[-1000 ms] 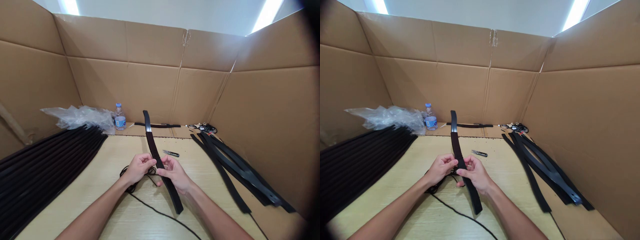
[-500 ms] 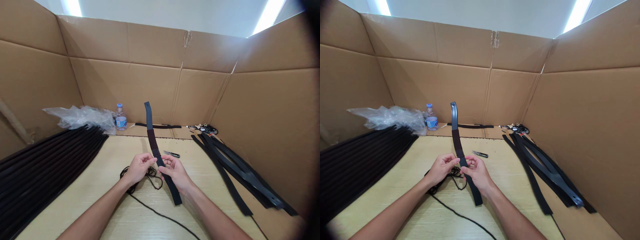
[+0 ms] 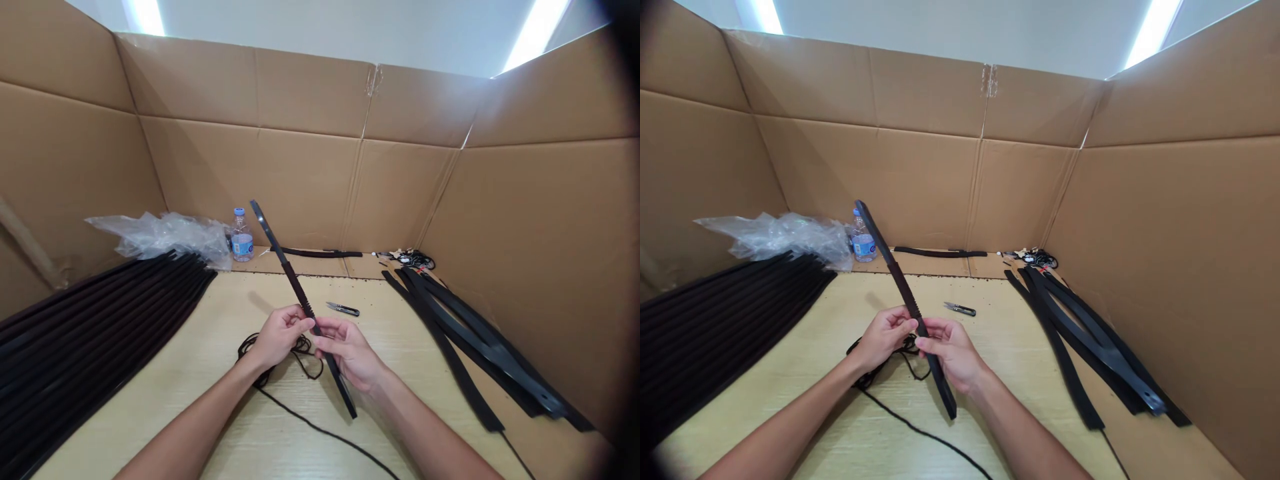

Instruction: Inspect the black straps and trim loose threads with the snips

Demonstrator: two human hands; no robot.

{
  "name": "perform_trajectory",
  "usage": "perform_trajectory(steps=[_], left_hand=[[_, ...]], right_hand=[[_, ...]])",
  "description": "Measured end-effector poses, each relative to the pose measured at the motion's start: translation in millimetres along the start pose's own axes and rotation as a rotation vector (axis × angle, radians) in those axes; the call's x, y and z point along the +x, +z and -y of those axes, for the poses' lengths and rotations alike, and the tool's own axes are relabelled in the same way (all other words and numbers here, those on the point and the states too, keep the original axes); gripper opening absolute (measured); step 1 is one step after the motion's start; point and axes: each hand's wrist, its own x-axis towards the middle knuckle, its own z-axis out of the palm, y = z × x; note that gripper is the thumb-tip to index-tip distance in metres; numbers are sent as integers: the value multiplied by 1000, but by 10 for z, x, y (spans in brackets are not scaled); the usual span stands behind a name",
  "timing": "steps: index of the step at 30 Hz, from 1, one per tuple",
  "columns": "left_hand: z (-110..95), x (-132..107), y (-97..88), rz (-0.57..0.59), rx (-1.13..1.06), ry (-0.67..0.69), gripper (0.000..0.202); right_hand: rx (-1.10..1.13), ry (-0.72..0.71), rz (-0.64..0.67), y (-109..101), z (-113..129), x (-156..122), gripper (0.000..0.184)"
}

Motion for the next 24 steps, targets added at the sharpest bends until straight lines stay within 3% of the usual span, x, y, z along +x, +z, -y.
perform_trajectory(steps=[2,8,12,16,19,24], left_hand=[[12,-5,5,9,-34,-18,42],[46,1,-7,28,-87,-49,40],[49,15,-17,-26,-63,-45,40],[36,-3,-9,0,-36,-15,42],[27,-25,3,27,-33,-38,44],[16,-22,-7,44,-56,-33,41]], right_hand=[[-54,-39,35,12,-6,-3,37],[-24,-60,33,1,-9,-10,37],[57,-79,9,-7,-26,11,28],[-53,-63,33,-10,-45,18,38],[-133,-82,65,-13,-41,-3,33],[-53,-81,102,-18,11,-49,40]])
